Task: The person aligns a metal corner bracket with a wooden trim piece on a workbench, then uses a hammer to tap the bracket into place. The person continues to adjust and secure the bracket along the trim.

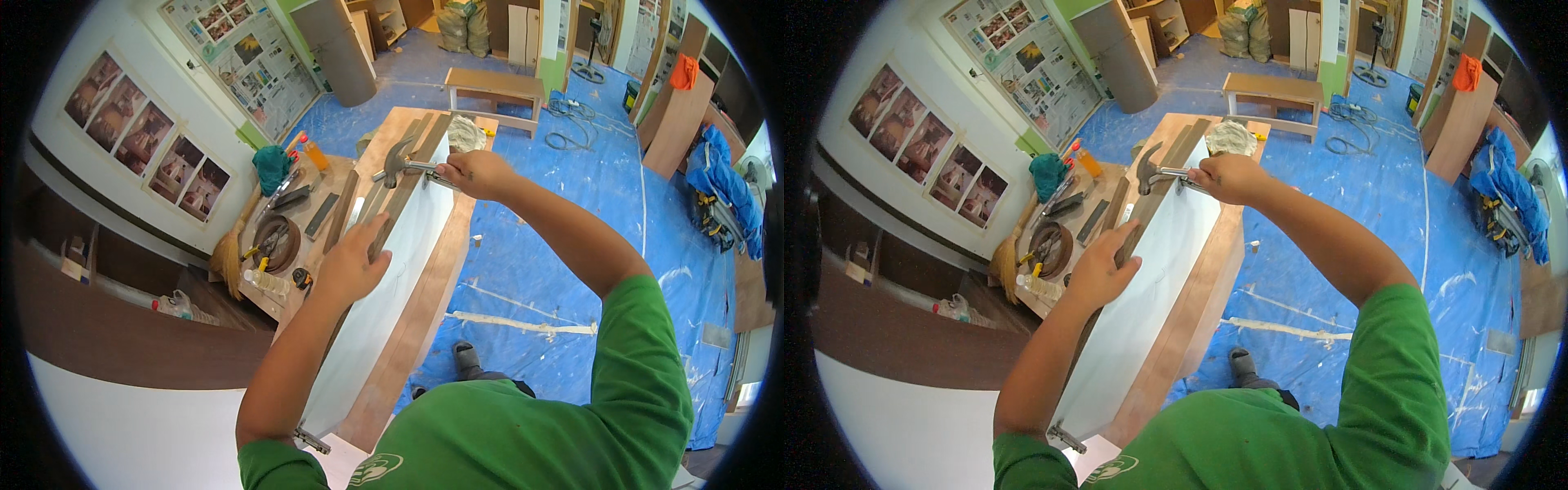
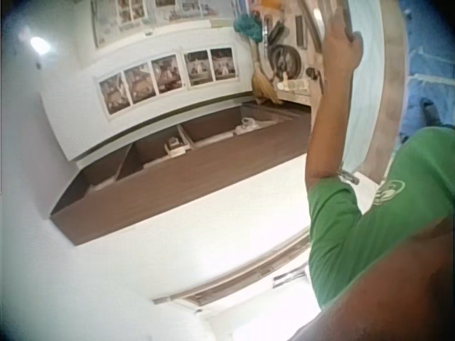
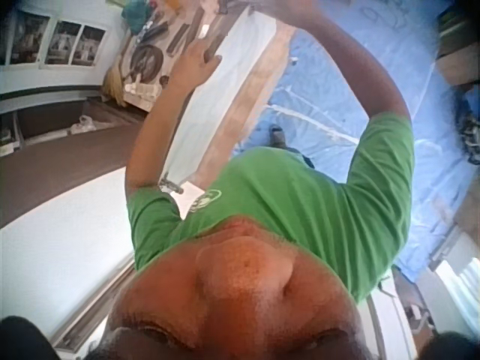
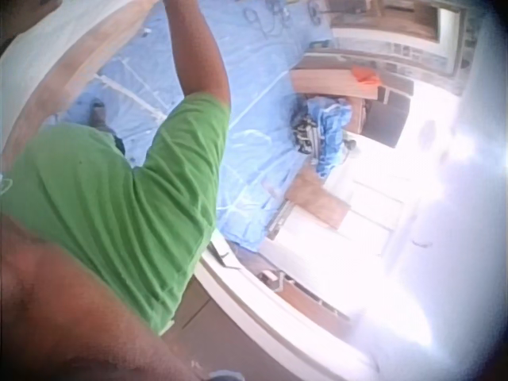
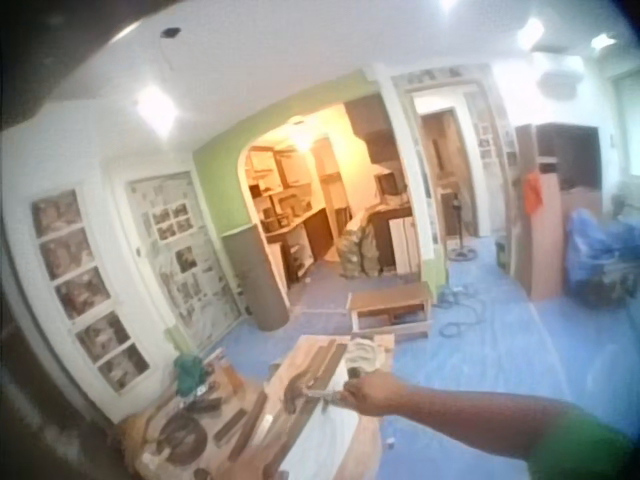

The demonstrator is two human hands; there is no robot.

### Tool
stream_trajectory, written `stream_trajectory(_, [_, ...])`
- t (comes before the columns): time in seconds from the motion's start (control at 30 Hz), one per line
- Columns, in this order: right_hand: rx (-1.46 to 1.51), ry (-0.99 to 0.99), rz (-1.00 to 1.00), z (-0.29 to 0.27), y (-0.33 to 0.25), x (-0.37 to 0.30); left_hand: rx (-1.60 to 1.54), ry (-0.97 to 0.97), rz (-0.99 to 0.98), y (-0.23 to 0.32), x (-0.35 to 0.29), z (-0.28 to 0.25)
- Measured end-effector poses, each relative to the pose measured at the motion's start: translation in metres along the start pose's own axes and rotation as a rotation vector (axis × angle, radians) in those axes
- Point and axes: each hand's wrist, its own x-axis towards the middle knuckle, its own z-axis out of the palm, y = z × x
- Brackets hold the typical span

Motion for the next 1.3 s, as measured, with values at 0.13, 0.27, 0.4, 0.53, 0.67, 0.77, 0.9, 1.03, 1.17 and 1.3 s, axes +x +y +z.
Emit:
stream_trajectory(0.13, [-0.021, -0.011, -0.13, 0.009, 0.012, 0.007, -0.068, -0.022, -0.026, 0.0, 0.024, 0.012])
stream_trajectory(0.27, [-0.077, -0.067, -0.155, 0.0, -0.001, 0.008, -0.074, -0.059, -0.081, 0.01, 0.019, 0.007])
stream_trajectory(0.4, [-0.071, -0.034, -0.164, 0.008, 0.01, 0.01, -0.085, -0.097, -0.091, 0.013, 0.022, 0.008])
stream_trajectory(0.53, [-0.036, -0.092, -0.038, -0.003, 0.021, 0.02, -0.079, -0.023, -0.034, 0.01, 0.022, 0.011])
stream_trajectory(0.67, [0.018, -0.093, 0.042, 0.002, 0.034, 0.022, -0.069, -0.051, -0.055, 0.011, 0.023, 0.007])
stream_trajectory(0.77, [0.086, -0.024, 0.063, 0.01, 0.048, 0.028, -0.05, -0.049, -0.036, 0.008, 0.024, 0.006])
stream_trajectory(0.9, [0.0, -0.088, 0.166, -0.003, 0.047, 0.037, -0.06, -0.051, -0.041, 0.012, 0.021, 0.007])
stream_trajectory(1.03, [0.035, -0.073, 0.232, -0.015, 0.055, 0.042, -0.054, -0.072, -0.064, 0.016, 0.023, 0.004])
stream_trajectory(1.17, [0.079, -0.05, 0.247, -0.013, 0.057, 0.044, -0.062, -0.063, -0.058, 0.014, 0.022, 0.004])
stream_trajectory(1.3, [0.094, -0.088, 0.27, -0.014, 0.051, 0.046, -0.06, -0.046, -0.038, 0.01, 0.019, 0.005])
